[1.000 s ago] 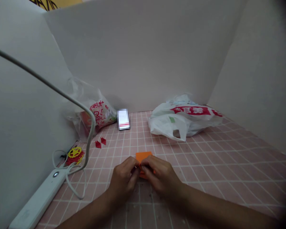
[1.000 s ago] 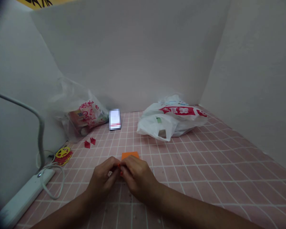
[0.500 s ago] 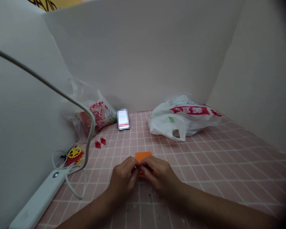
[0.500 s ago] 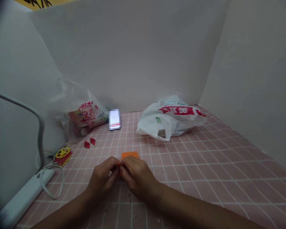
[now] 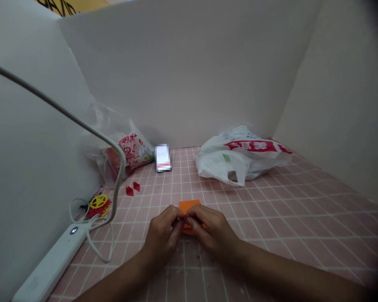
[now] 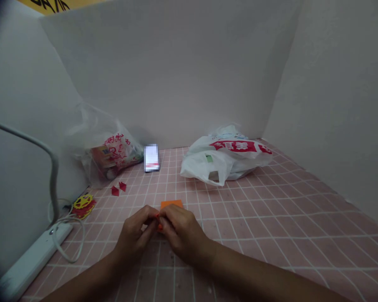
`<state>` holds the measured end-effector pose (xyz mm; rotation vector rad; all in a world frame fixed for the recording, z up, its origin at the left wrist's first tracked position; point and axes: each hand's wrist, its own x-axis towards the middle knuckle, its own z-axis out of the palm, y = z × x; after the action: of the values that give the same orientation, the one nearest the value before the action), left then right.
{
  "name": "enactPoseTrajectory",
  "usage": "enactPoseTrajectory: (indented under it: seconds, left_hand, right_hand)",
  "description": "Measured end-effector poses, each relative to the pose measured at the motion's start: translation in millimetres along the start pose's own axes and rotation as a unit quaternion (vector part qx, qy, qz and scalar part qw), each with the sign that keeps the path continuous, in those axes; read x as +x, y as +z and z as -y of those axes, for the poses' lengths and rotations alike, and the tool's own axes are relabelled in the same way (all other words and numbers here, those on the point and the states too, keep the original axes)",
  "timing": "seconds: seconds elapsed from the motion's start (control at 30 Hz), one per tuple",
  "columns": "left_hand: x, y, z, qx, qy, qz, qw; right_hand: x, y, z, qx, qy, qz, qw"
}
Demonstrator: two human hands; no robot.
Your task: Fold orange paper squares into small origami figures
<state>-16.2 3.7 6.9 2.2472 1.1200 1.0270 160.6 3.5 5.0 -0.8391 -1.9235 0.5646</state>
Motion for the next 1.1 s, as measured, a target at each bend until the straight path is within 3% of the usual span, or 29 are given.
enactPoseTrajectory:
  seconds: [0.47,0.8,1.1]
  left_hand:
    - [2,-0.5,0,-0.021,0.007,0.010,1.000]
    - [2,-1.2,-1,-0.051,-0.002,0.040,0.998]
    - [2,-0.7,-1,-0.052,-0.027,0.048,0.997]
  right_hand:
    - [1,-2,2,-0.006,-0.012,-0.010,1.000]
    - [-1,-2,-10,-0.080,-0.129,-0.021,0.988]
    - [-2,0,-12,-0.134,-0.148,-0.023,0.980]
